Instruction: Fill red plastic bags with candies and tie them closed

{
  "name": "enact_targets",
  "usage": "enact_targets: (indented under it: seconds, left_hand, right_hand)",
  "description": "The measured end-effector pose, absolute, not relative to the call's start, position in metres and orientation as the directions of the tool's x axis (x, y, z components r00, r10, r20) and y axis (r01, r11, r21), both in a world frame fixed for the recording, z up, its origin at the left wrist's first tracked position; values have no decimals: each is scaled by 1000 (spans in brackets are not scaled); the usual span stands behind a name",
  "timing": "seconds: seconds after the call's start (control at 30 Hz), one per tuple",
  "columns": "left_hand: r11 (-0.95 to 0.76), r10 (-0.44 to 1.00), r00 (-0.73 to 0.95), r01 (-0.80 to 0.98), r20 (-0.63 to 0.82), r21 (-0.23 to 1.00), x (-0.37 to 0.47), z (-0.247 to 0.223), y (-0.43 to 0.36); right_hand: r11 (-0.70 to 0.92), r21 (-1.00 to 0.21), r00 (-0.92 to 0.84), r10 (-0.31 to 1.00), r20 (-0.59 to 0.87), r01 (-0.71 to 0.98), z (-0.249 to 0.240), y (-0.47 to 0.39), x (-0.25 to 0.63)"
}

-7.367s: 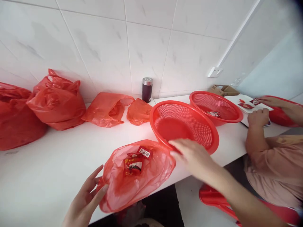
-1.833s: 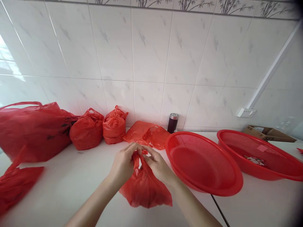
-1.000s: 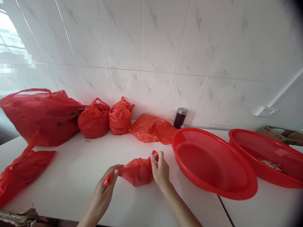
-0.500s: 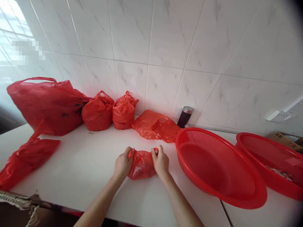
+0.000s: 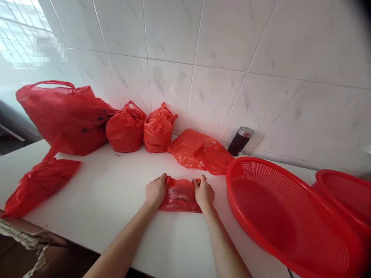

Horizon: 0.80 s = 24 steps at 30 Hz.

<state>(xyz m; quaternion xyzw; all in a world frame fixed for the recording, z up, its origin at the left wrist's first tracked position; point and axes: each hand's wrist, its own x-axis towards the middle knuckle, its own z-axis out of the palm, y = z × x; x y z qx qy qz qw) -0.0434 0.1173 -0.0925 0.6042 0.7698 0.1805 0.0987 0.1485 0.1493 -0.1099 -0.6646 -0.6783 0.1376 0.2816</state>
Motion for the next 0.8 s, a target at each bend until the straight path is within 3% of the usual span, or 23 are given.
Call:
enact_targets:
  seconds: [0.3,0.6,0.8]
  left_hand:
    - [249,940,-327,851,97,462,-44,-97,117]
    - [230,899,-431,607,72,761,-58,-91,85]
    - [173,879,-468,489,90,855,-85,-71,64]
  right_hand:
    - [153,-589,111,916,387,793,-125,151,150]
    - [152,-674,253,850,462,723,-119,147,149]
    - [380,-773,181,831,527,508,-118,142,149]
